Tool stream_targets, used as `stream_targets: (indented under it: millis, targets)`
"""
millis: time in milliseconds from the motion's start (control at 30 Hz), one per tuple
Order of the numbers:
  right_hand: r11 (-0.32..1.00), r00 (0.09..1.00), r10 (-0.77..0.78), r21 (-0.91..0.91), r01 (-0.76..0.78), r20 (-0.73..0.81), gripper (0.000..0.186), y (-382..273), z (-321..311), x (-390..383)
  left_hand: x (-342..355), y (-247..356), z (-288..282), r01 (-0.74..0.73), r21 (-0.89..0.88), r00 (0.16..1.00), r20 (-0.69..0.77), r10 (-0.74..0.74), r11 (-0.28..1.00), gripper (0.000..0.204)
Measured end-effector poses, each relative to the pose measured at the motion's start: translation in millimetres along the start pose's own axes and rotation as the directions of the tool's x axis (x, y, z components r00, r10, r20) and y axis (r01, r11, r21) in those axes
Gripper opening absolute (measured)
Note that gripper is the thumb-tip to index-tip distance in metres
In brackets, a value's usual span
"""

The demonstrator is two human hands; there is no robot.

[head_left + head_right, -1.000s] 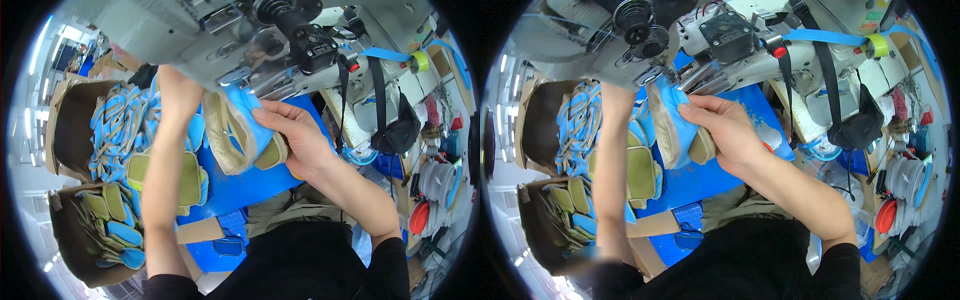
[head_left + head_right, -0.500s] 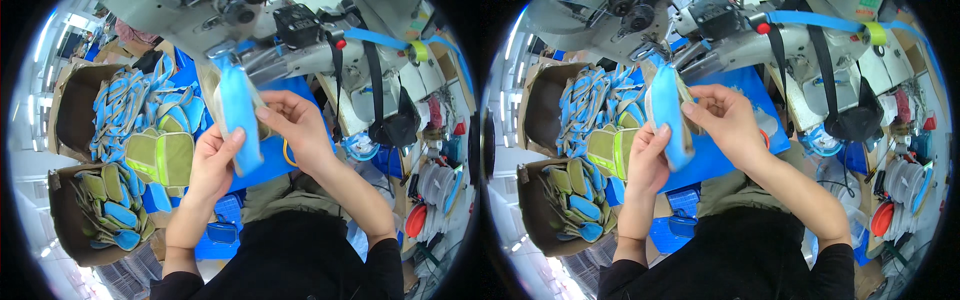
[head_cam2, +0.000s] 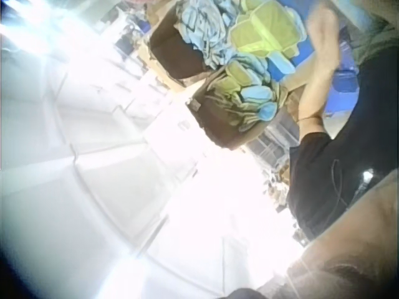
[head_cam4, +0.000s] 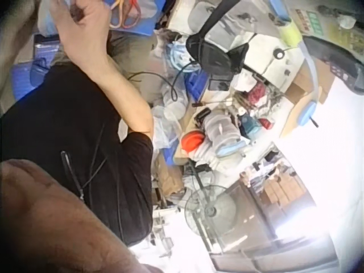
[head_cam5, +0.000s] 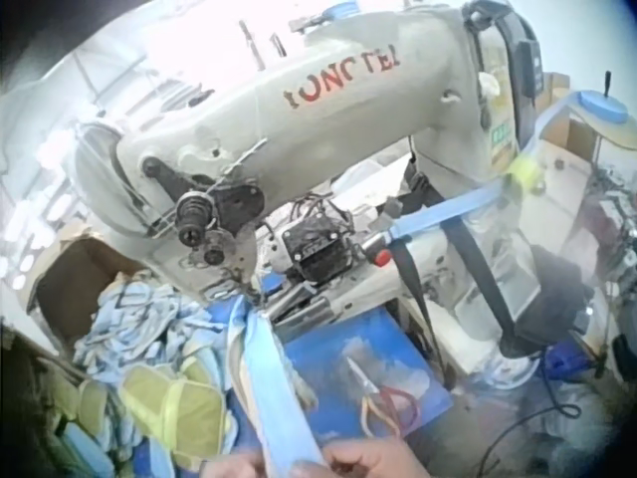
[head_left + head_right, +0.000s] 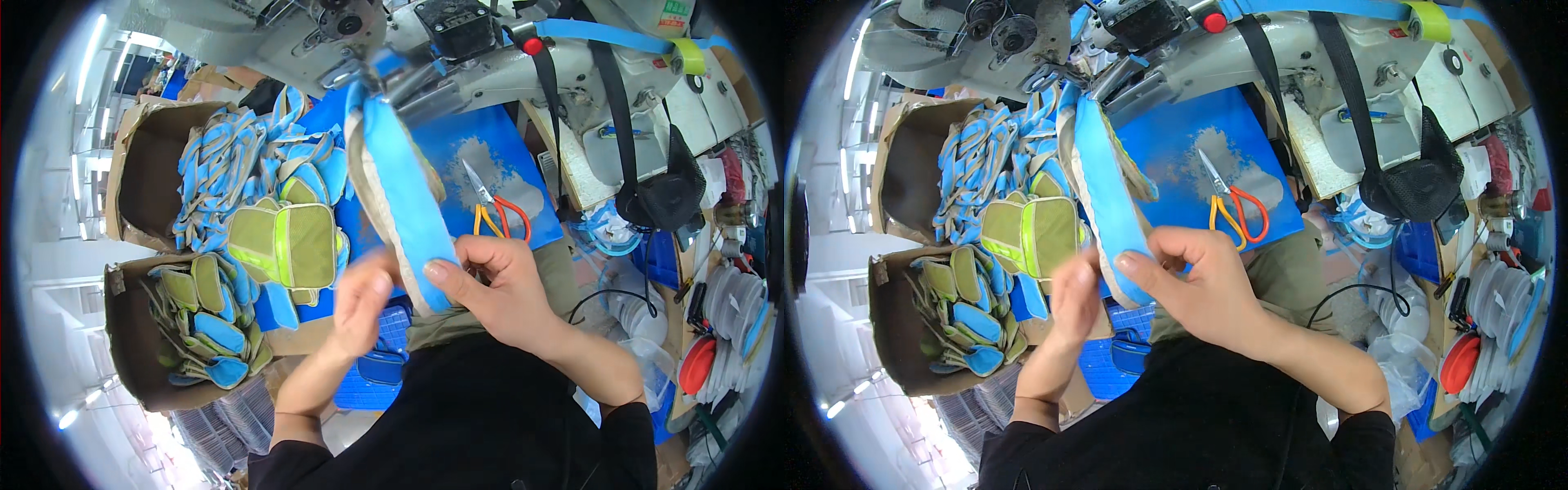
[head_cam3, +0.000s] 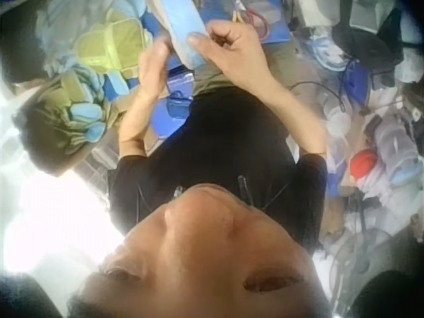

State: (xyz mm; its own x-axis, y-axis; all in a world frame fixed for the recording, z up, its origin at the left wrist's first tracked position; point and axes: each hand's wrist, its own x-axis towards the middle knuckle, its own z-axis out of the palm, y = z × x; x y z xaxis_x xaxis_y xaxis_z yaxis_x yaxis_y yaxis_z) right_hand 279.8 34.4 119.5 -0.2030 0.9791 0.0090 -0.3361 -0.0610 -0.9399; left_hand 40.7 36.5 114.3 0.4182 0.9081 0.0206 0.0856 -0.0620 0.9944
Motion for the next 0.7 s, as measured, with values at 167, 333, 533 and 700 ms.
stream_targets:
  millis: [167,333,533,700]
  targets:
    - [0.990,0.992,-0.125,-0.069,0.126,0.025,0.029,-23.2,10.2,4.1,101.5,44.2,-3.6,-0.390,0.913,0.672,0.191,0.715,0.123,0.043]
    - [0.925,0.947,-0.315,-0.200,0.322,0.062,0.029,-24.9,23.2,18.7,148.2,39.6,-19.2,-0.492,0.862,0.523,0.179,0.833,0.124,0.041]
    - [0.924,0.937,-0.344,-0.156,0.349,0.062,0.033,-26.9,33.1,25.9,143.4,30.6,-19.6,-0.553,0.806,0.532,0.149,0.834,0.208,0.023]
    - [0.946,0.948,-0.292,-0.107,0.306,0.128,0.031,-27.6,22.1,29.7,128.4,30.4,-16.5,-0.393,0.732,0.587,-0.267,0.765,0.557,0.021]
